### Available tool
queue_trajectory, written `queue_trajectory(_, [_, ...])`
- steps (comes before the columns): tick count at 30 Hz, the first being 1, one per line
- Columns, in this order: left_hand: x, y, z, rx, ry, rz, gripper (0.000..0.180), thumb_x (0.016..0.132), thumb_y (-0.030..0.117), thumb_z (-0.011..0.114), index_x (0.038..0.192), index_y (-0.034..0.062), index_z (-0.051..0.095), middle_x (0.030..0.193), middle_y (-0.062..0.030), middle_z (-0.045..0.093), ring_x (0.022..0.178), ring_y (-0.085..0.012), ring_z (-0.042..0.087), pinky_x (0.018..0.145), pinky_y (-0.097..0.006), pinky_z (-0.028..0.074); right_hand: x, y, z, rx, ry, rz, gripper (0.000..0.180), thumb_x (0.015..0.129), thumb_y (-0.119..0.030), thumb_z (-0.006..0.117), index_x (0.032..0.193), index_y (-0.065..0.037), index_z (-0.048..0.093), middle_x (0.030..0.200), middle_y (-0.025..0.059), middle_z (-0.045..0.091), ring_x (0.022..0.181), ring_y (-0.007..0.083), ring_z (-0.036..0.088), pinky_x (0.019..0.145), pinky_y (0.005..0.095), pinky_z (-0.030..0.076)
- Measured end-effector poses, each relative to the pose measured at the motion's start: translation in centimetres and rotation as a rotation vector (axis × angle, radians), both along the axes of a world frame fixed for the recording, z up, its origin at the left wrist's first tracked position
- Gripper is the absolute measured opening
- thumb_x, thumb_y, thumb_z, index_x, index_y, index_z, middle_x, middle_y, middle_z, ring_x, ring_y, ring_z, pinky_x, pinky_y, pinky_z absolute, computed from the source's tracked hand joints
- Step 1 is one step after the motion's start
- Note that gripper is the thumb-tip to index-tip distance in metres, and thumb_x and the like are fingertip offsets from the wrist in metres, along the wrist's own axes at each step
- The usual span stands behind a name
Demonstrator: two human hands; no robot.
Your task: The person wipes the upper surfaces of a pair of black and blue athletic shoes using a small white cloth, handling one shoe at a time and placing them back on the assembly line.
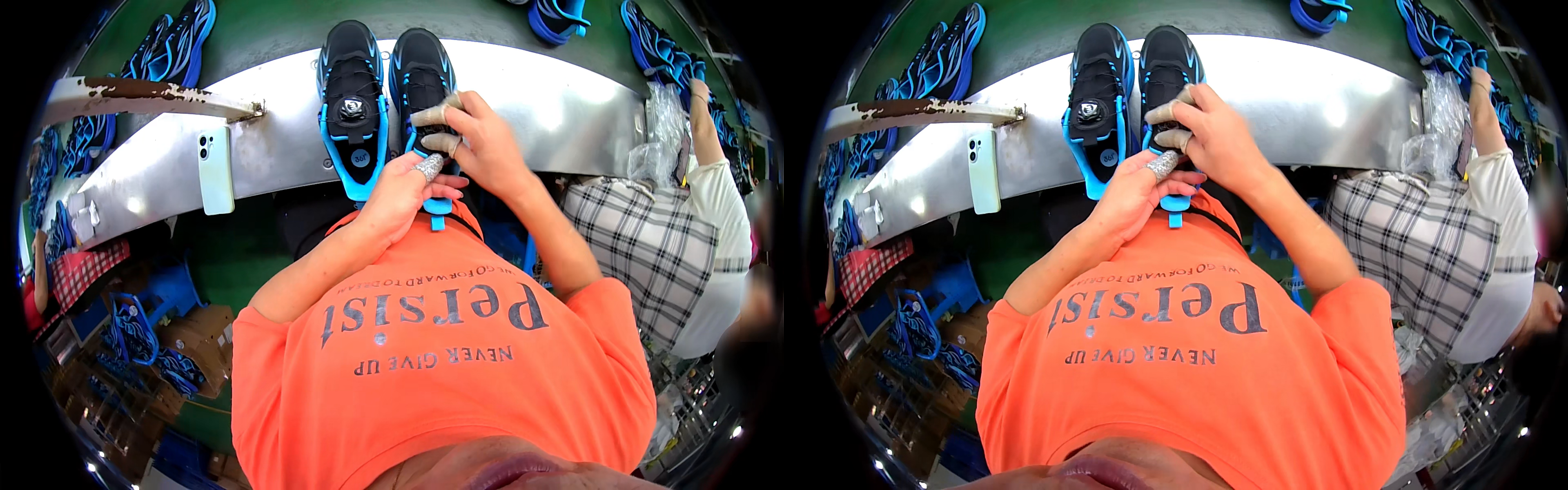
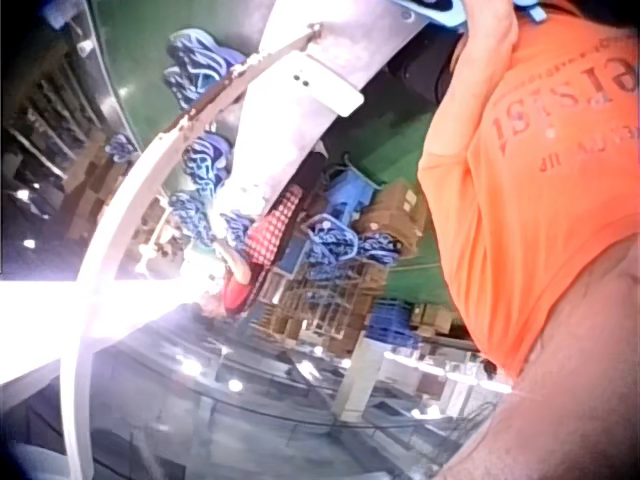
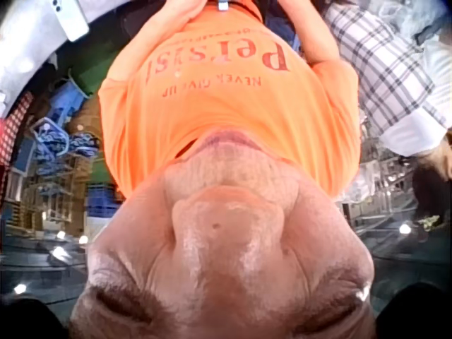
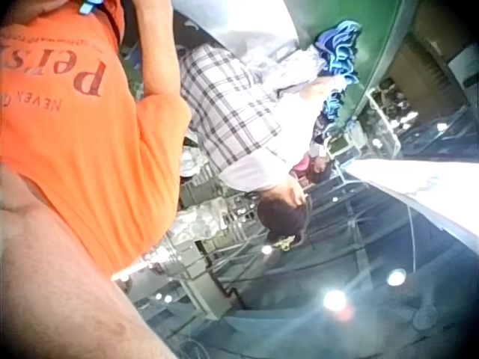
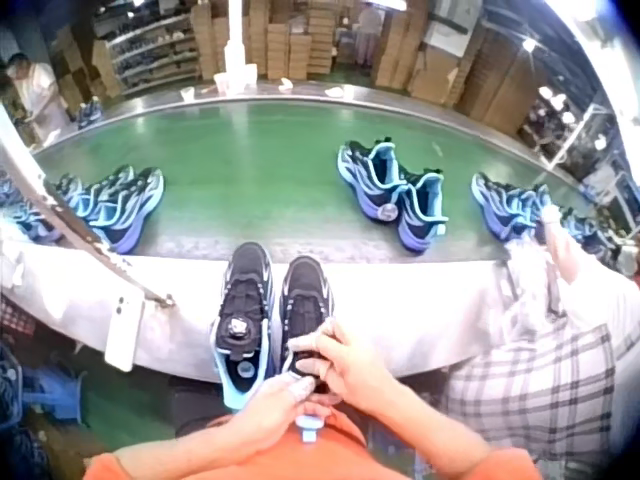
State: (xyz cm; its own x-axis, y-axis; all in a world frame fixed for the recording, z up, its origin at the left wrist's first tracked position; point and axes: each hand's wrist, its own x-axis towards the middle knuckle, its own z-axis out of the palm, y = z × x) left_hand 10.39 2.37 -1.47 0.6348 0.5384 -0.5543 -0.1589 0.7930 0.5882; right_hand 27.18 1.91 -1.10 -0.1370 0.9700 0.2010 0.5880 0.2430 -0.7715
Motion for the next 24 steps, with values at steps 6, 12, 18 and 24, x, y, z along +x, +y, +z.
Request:
queue_trajectory(6, [-2.8, 4.1, 7.5, 0.276, 0.297, -0.638, 0.023, 0.096, 0.012, 0.052, 0.110, 0.0010, 0.066, 0.101, -0.0125, 0.066, 0.090, -0.0160, 0.064, 0.080, -0.028, 0.051, 1.8, 2.8, 1.0, -0.256, 0.070, -0.017, 0.030, 0.078, -0.014, 0.074, 0.108, -0.013, 0.071, 0.090, 0.0037, 0.058, 0.081, 0.0172, 0.052, 0.071, 0.0277, 0.046])
queue_trajectory(12, [-4.6, 10.3, 2.0, 1.285, 0.760, -0.071, 0.035, 0.075, 0.011, 0.073, 0.107, 0.0028, 0.060, 0.100, -0.0124, 0.052, 0.093, -0.0305, 0.053, 0.083, -0.037, 0.045, -0.2, 15.1, -4.0, 0.137, -0.202, -0.022, 0.050, 0.082, -0.034, 0.072, 0.128, -0.019, 0.058, 0.136, 0.0194, 0.046, 0.123, 0.0371, 0.047, 0.102, 0.0430, 0.040])
queue_trajectory(18, [-6.5, 12.7, 2.1, 1.342, 0.603, -0.214, 0.028, 0.077, 0.007, 0.069, 0.103, 0.0015, 0.062, 0.094, -0.0036, 0.055, 0.083, -0.0156, 0.049, 0.072, -0.026, 0.041, -4.8, 19.4, -6.2, -0.202, -0.223, 0.087, 0.055, 0.086, -0.048, 0.062, 0.136, -0.026, 0.051, 0.145, 0.0259, 0.032, 0.134, 0.0458, 0.031, 0.110, 0.0494, 0.030])
queue_trajectory(24, [-6.8, 13.9, 2.4, 1.035, 0.539, -0.465, 0.043, 0.077, 0.013, 0.072, 0.114, 0.0013, 0.056, 0.096, -0.0058, 0.051, 0.086, -0.0211, 0.046, 0.078, -0.029, 0.040, -4.8, 19.2, -6.5, -0.141, -0.201, 0.097, 0.053, 0.087, -0.046, 0.060, 0.136, -0.028, 0.051, 0.144, 0.0272, 0.034, 0.132, 0.0478, 0.033, 0.110, 0.0510, 0.030])
